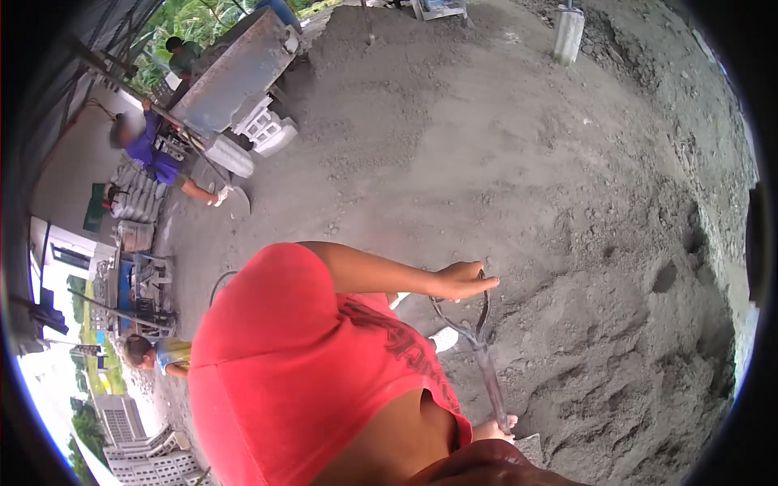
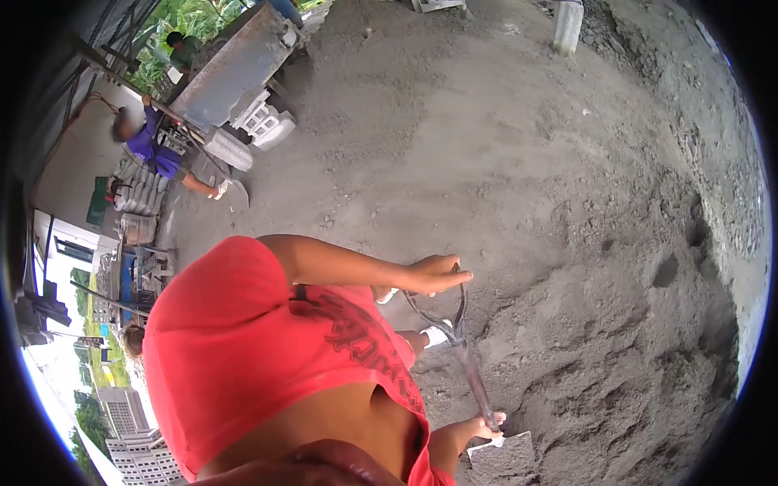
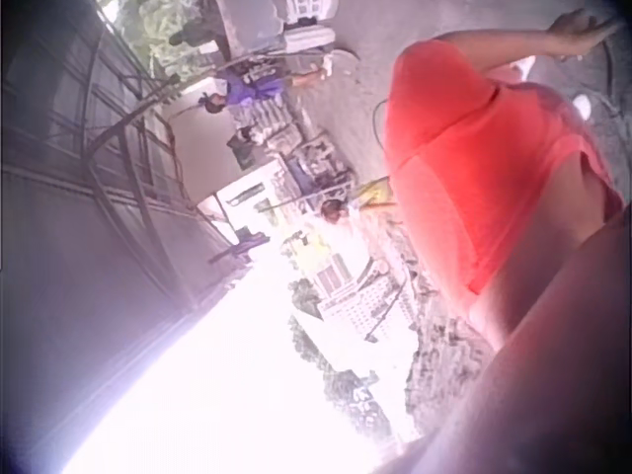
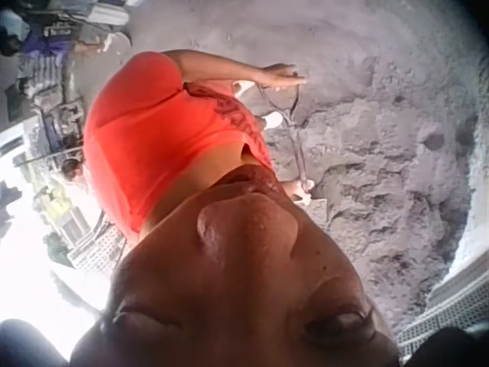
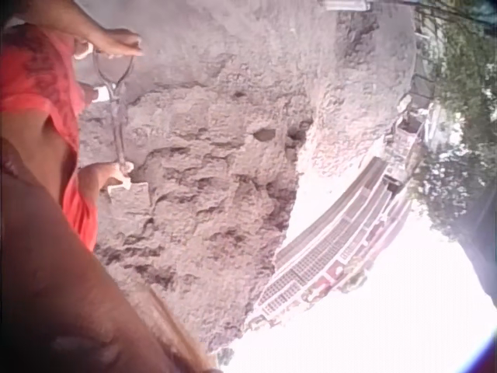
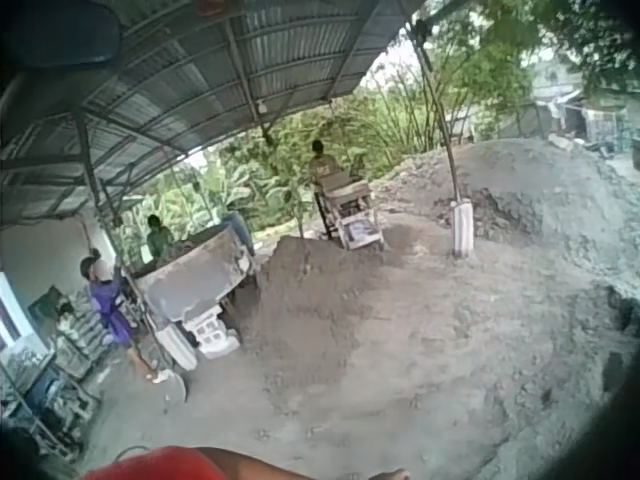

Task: Operating a cement mixer and using a shovel to move sand and mix building materials.

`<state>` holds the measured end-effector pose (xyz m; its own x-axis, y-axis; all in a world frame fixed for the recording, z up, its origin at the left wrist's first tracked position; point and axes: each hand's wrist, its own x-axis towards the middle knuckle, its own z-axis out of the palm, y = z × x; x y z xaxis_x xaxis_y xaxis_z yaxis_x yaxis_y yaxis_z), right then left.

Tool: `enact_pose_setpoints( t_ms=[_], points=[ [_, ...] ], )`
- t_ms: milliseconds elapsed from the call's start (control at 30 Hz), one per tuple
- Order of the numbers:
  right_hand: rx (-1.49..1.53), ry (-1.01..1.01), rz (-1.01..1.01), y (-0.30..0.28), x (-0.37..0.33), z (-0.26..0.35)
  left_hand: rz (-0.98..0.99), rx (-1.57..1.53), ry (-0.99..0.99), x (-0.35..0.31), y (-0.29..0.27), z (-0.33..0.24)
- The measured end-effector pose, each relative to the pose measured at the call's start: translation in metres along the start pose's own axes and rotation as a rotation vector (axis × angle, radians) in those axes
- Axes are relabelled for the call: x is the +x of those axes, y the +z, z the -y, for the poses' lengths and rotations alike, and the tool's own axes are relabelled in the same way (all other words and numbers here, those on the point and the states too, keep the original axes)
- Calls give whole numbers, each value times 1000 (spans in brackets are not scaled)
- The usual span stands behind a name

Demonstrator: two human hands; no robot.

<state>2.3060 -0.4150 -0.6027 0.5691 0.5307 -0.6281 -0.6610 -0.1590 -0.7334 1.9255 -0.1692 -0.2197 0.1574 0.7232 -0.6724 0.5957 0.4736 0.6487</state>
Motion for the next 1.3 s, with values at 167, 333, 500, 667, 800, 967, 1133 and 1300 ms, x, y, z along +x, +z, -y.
enact_pose_setpoints(
  t_ms=[167,333,500,667,800,967,1133,1300],
  points=[
    [-24,129,83,66,23,-24,-189,64,111,16,9,33],
    [-66,179,133,131,27,-22,-294,74,153,23,-8,52],
    [-140,196,199,205,12,-16,-342,101,175,8,-95,87],
    [-222,167,286,302,-19,-18,-389,60,131,-45,-195,159],
    [-305,121,336,374,-66,-25,-429,-6,72,-87,-265,245],
    [-400,88,324,421,-161,-62,-463,-183,-81,-144,-346,361],
    [-441,82,250,423,-238,-102,-558,-270,-63,-191,-426,453],
    [-410,119,211,456,-301,-173,-599,-292,-123,-198,-502,534]
  ],
)
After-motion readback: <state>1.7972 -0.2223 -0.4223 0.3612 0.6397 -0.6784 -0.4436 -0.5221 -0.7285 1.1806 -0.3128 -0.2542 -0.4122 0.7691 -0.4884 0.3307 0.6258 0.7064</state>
